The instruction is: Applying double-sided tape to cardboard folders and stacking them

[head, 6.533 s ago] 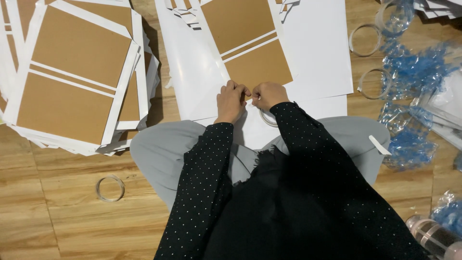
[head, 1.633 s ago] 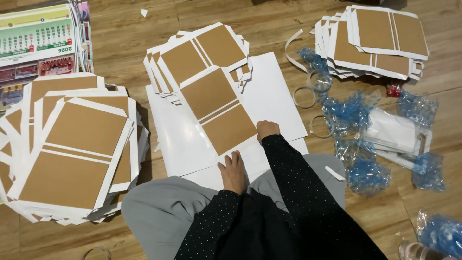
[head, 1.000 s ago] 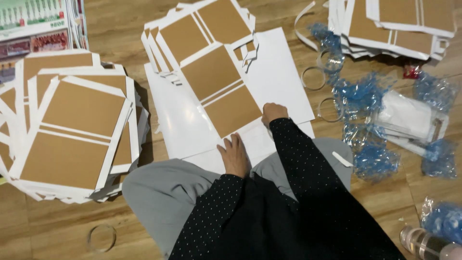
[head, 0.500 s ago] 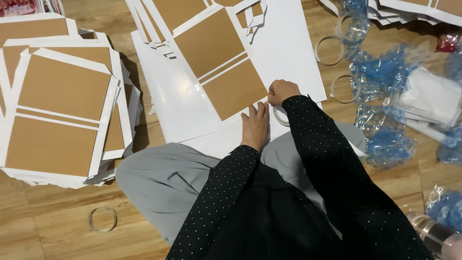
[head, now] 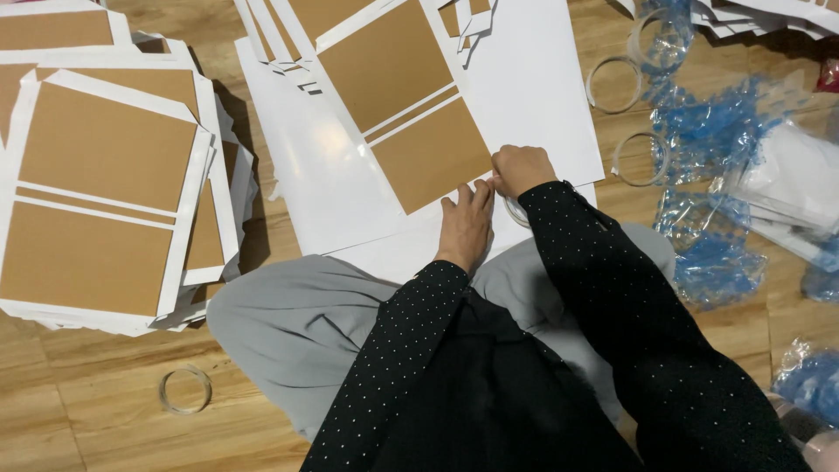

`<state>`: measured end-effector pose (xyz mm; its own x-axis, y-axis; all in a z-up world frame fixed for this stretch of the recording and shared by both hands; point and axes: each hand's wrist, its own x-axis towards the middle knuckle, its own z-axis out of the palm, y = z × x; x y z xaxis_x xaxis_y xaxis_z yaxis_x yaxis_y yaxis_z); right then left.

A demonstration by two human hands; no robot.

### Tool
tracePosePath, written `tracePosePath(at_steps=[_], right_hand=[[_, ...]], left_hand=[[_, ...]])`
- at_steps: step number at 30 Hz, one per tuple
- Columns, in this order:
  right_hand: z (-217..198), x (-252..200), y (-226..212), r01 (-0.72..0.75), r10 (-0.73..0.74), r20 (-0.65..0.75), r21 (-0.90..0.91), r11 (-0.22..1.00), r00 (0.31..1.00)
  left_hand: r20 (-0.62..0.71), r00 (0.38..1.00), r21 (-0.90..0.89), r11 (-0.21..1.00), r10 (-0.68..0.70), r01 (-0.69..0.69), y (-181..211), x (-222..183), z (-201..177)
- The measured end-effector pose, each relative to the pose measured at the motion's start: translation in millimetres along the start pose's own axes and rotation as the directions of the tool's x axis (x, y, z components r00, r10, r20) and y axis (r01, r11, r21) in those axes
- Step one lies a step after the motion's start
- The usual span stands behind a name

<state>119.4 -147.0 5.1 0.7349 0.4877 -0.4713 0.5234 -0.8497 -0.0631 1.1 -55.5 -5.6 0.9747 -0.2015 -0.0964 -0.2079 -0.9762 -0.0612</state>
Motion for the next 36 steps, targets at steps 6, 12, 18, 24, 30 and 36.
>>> tracePosePath(at_steps=[6,12,18,24,30,36], right_hand=[[45,8,2,0.145,-0.573,-0.415,-0.708,0.691,0.707],[-23,-8,39,0.028,-0.065,-0.674,-0.067,0.997,0.736],[37,-26,63,-0.16,0.476,-0.239,0.738,0.656,0.846],[61,-41,46,-0.223,0.456,-0.077,0.794,0.566,0.887],[0,-76,-4,-0.204,0.269,-0.001,0.648,0.734,0.963],[-42,-105,-45,-0.062,0.046,0.053,0.343,0.937,0.998]], left_hand=[[0.102,0.994,0.028,0.999,0.033,-0.036,2,5,9],[0.012,1.0,0.09,0.996,-0.029,0.027,3,3,-1],[-0.019,1.0,0.1,0.995,0.001,0.001,0,-4,-8],[0.133,0.987,-0.198,0.978,0.085,-0.058,-14,-27,-11],[0.074,0.996,-0.49,0.871,0.055,-0.012,-22,-51,5],[0.002,0.946,-0.8,0.567,-0.325,0.196,-43,-49,3]])
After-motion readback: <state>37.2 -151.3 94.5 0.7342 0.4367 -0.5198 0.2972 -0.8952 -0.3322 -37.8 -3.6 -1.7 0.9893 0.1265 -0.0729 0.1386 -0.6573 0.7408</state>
